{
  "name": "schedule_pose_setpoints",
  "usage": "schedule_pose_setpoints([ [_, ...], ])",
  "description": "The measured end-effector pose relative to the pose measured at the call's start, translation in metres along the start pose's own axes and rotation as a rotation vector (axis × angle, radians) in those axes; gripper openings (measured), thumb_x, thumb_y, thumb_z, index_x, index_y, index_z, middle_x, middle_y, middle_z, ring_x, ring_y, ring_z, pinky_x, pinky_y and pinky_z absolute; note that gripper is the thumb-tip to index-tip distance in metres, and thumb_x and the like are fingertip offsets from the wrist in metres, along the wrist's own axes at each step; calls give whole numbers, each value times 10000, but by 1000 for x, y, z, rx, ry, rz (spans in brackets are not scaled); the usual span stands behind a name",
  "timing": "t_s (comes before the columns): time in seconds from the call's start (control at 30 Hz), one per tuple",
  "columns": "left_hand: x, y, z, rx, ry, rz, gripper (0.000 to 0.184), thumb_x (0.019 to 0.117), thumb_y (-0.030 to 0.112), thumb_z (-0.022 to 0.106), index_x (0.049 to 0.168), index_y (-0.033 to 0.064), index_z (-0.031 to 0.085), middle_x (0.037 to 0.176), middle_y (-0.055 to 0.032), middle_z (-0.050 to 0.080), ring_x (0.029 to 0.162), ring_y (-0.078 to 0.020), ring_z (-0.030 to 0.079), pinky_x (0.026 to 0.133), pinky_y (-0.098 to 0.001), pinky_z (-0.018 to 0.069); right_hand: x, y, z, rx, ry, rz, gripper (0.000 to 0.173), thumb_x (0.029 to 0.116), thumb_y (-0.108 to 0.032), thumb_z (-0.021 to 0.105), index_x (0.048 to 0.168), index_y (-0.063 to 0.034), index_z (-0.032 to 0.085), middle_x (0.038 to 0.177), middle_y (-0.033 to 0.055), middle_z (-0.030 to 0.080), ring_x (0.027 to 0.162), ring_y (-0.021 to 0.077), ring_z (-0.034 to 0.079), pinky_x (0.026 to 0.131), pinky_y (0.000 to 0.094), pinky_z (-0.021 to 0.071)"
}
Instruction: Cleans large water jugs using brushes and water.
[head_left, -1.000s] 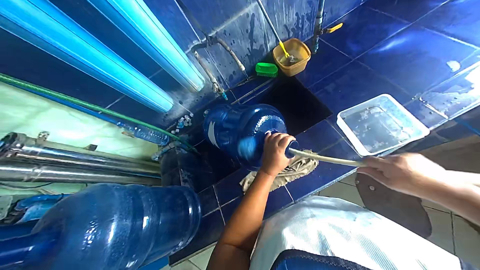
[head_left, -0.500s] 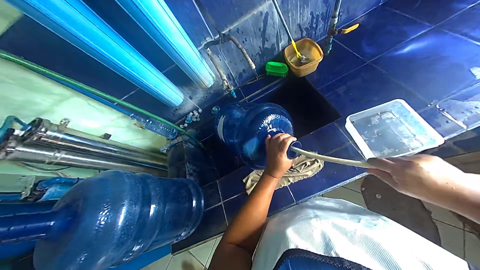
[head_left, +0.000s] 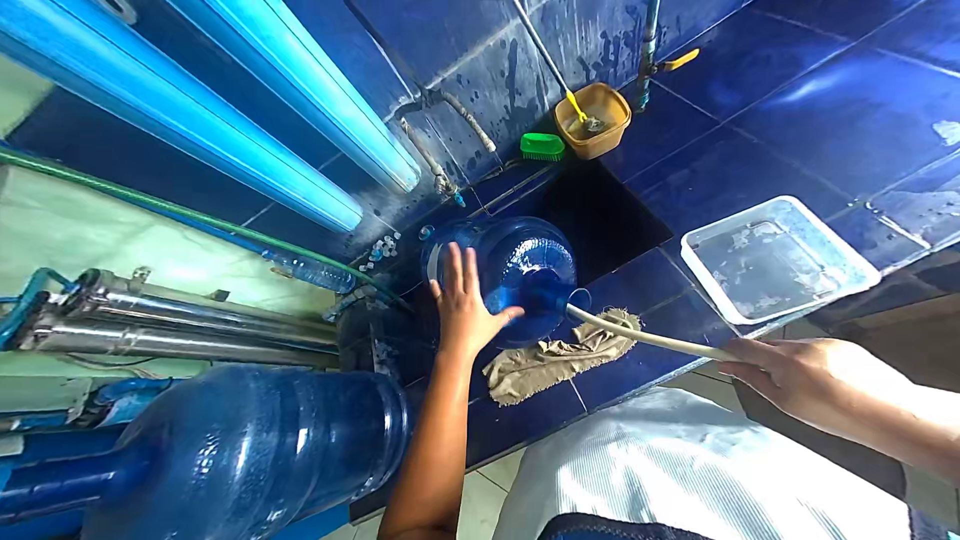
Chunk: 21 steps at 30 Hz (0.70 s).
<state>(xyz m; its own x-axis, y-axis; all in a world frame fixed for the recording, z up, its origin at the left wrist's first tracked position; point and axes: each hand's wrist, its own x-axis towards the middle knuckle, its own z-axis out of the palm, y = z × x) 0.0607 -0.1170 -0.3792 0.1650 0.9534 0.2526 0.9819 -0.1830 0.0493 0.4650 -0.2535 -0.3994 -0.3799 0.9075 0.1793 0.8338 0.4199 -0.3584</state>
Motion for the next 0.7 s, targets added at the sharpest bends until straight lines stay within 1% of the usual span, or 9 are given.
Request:
schedule_pose_setpoints([
  [0.07, -7, 19, 10, -19, 15, 213, 1299, 616, 673, 868, 1617, 70, 301, 1710, -173, 167, 1581, -367, 154, 1184, -743, 154, -3, 1, 0, 13, -11, -10, 362, 1003, -345, 531, 927, -41, 714, 607, 154, 623, 550, 389, 674, 449, 546, 496],
  [0.13, -14, 44, 26, -50, 5, 370, 1134, 676, 606, 866, 1580, 103, 402, 1673, -134, 308, 1558, -339, 257, 1165, -752, 175, -4, -2, -9, 128, -188, 107, 299, 1019, -316, 589, 978, -51, 722, 677, 162, 665, 624, 391, 692, 521, 577, 515],
  [0.27, 1, 84, 56, -273, 29, 551, 648, 634, 158, 934, 1222, 27, 695, 1232, -170, 710, 1239, -357, 640, 1122, -623, 401, 9, -5, -22, 519, -535, 467, 253, 1053, -300, 594, 1041, -74, 706, 761, 77, 600, 678, 199, 560, 647, 440, 472],
  [0.33, 38, 93, 37, -226, -332, 607, 595, 686, 125, 916, 1223, 15, 683, 1185, -186, 716, 1187, -354, 660, 1166, -575, 379, 14, 5, -37, 337, -455, 371, 256, 1059, -308, 580, 1075, -97, 724, 772, 124, 654, 705, 290, 627, 650, 534, 505],
  [0.4, 83, 99, 10, -167, -722, 673, 645, 720, 128, 905, 1299, 34, 638, 1233, -169, 698, 1224, -334, 631, 1201, -581, 316, 22, 29, -53, -34, -224, 49, 224, 1050, -277, 573, 1040, -117, 728, 682, 114, 655, 617, 339, 675, 519, 551, 524],
  [0.5, 120, 110, -22, -100, -1075, 680, 707, 730, 106, 907, 1364, 65, 596, 1263, -168, 674, 1203, -329, 629, 1061, -576, 454, 52, 38, -85, -302, -93, -300, 188, 1032, -163, 544, 986, -46, 683, 623, 119, 558, 546, 356, 621, 466, 518, 487],
  [0.57, 118, 109, -24, -179, -1041, 632, 716, 747, 153, 911, 1378, 81, 581, 1304, -181, 646, 1227, -327, 616, 1037, -555, 485, 60, 28, -91, -277, -211, -171, 231, 1050, -273, 561, 989, -112, 716, 642, 76, 609, 593, 317, 662, 506, 517, 519],
  [0.63, 101, 99, -6, -348, -802, 613, 719, 750, 223, 917, 1370, 67, 586, 1355, -173, 617, 1283, -308, 583, 1100, -522, 453, 61, 24, -87, -20, -407, 163, 221, 1039, -349, 599, 977, -181, 728, 696, 39, 654, 665, 246, 655, 600, 508, 518],
  [0.7, 76, 94, 20, -485, -479, 591, 724, 733, 270, 929, 1346, 41, 618, 1345, -151, 644, 1300, -288, 579, 1169, -502, 383, 49, 36, -64, 337, -405, 367, 200, 1017, -316, 645, 925, -175, 753, 664, 14, 634, 584, 160, 582, 565, 423, 494],
])
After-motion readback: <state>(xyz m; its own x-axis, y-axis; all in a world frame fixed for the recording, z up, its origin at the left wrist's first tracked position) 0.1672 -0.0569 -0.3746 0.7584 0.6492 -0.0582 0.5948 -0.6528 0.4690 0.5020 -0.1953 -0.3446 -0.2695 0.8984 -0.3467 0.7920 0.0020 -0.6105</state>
